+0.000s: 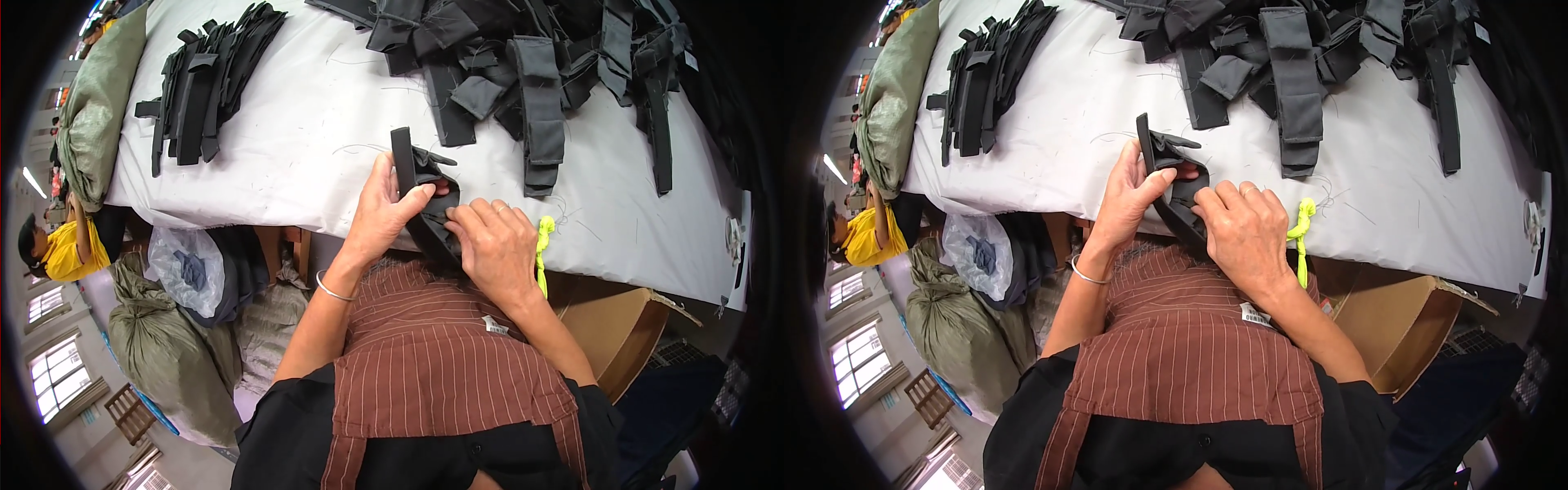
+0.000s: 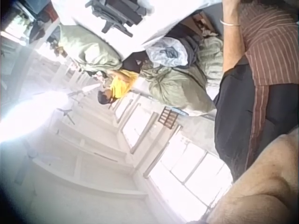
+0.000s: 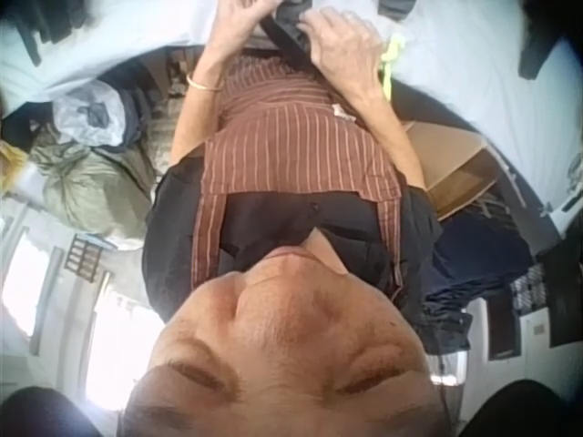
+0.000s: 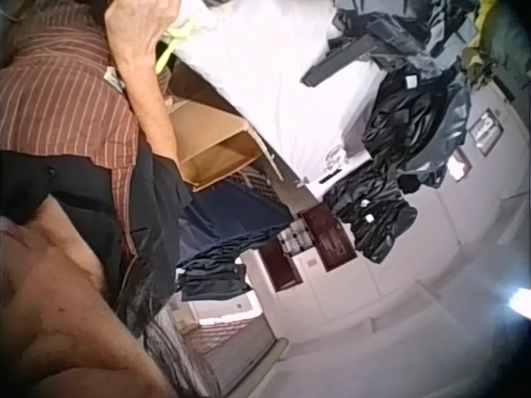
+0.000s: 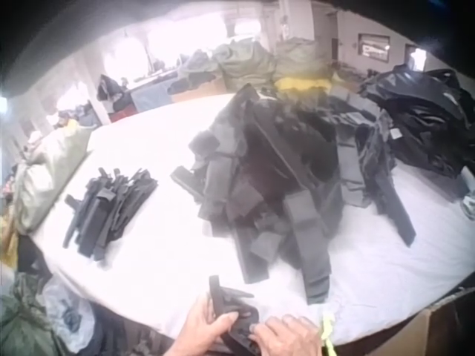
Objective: The recorder is using a pair of nippers to trim excess thread and finish small black fabric straps at a manufacturing workbench.
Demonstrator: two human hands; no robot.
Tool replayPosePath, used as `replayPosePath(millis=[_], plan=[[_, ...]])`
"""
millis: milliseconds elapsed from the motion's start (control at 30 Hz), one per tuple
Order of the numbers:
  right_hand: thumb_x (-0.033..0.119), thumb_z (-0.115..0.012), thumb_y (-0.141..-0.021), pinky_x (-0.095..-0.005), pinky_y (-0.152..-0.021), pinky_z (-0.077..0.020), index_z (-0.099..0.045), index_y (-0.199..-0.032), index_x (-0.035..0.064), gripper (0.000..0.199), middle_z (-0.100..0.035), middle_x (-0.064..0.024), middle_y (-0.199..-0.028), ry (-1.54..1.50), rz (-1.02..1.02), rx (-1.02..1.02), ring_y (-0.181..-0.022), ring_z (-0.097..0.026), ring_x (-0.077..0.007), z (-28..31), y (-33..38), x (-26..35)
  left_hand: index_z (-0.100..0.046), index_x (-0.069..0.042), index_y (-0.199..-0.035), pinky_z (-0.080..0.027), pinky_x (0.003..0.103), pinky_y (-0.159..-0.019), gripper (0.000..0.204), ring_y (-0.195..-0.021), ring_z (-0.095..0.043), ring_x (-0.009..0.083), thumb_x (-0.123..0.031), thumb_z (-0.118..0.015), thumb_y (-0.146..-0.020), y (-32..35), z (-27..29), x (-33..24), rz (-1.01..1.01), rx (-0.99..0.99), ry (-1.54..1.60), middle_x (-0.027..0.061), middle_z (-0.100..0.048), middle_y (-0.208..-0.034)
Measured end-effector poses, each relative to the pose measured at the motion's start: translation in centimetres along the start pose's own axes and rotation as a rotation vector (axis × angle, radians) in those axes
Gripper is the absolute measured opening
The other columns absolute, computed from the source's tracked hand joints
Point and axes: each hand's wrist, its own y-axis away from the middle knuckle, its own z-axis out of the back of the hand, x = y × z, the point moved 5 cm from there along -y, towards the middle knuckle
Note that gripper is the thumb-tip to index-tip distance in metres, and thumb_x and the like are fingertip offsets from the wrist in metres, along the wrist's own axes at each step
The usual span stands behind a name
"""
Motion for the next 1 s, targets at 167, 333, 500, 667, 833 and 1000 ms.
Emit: replayPosePath(millis=[167, 333, 500, 667, 833, 1000], plan=[[0.017, -0.070, -0.075, -0.0341, -0.056, -0.0388, -0.058, -0.076, 0.0106, 0.014, -0.051, -0.0022, -0.068, -0.002, 0.003, -0.009, -0.064, -0.053, -0.0199, -0.2, 0.0, -0.1, -0.039, 0.001, -0.120, -0.048, 0.033, -0.092, 0.039, -0.102, -0.063, 0.0232, -0.007, -0.060, -0.087, 0.1, -0.1, 0.0, 0.007, 0.002, -0.006, 0.0144, -0.059, -0.109], [0.018, -0.071, -0.074, -0.0335, -0.057, -0.0387, -0.059, -0.077, 0.0111, 0.014, -0.053, -0.0017, -0.069, 0.002, 0.001, -0.016, -0.065, -0.054, -0.0193, -0.5, 0.2, -0.4, -0.040, 0.000, -0.120, -0.048, 0.033, -0.093, 0.040, -0.101, -0.063, 0.0226, -0.008, -0.061, -0.087, 0.0, -0.1, 0.1, 0.002, 0.005, 0.009, 0.0142, -0.061, -0.108], [0.011, -0.070, -0.075, -0.0339, -0.062, -0.0445, -0.064, -0.088, 0.0067, 0.015, -0.063, -0.0055, -0.081, -0.338, -0.217, -0.100, -0.068, -0.060, -0.0233, 0.2, 0.0, -2.4, -0.039, 0.001, -0.122, -0.051, 0.029, -0.085, 0.041, -0.098, -0.063, 0.0195, -0.006, -0.059, -0.088, -0.2, 0.4, -0.3, 0.014, 0.003, 0.024, 0.0131, -0.059, -0.108], [0.003, -0.070, -0.076, -0.0317, -0.071, -0.0484, -0.064, -0.100, 0.0032, 0.026, -0.064, -0.0122, -0.089, -0.669, -0.372, -0.114, -0.078, -0.065, -0.0236, 0.4, 0.0, -3.1, -0.040, 0.000, -0.121, -0.051, 0.025, -0.068, 0.038, -0.086, -0.063, 0.0156, -0.004, -0.058, -0.088, 0.0, 1.2, -0.2, 0.046, -0.037, 0.076, 0.0106, -0.058, -0.104], [-0.004, -0.067, -0.074, -0.0278, -0.072, -0.0504, -0.064, -0.107, 0.0041, 0.034, -0.068, -0.0101, -0.092, -0.839, -0.310, 0.129, -0.080, -0.067, -0.0187, -0.4, 0.9, -1.7, -0.040, 0.003, -0.128, -0.053, 0.026, -0.069, 0.048, -0.081, -0.063, 0.0155, -0.005, -0.062, -0.087, 0.8, 0.7, -1.2, 0.047, 0.014, 0.060, 0.0107, -0.057, -0.104], [-0.010, -0.060, -0.078, -0.0233, -0.068, -0.0483, -0.067, -0.100, 0.0032, 0.027, -0.066, -0.0061, -0.081, -0.996, -0.397, 0.179, -0.075, -0.062, -0.0096, -0.2, 0.6, -2.4, -0.040, 0.007, -0.130, -0.055, 0.027, -0.064, 0.051, -0.079, -0.064, 0.0174, -0.003, -0.063, -0.086, 0.7, 1.4, -3.2, 0.036, 0.009, 0.014, 0.0124, -0.056, -0.108]])
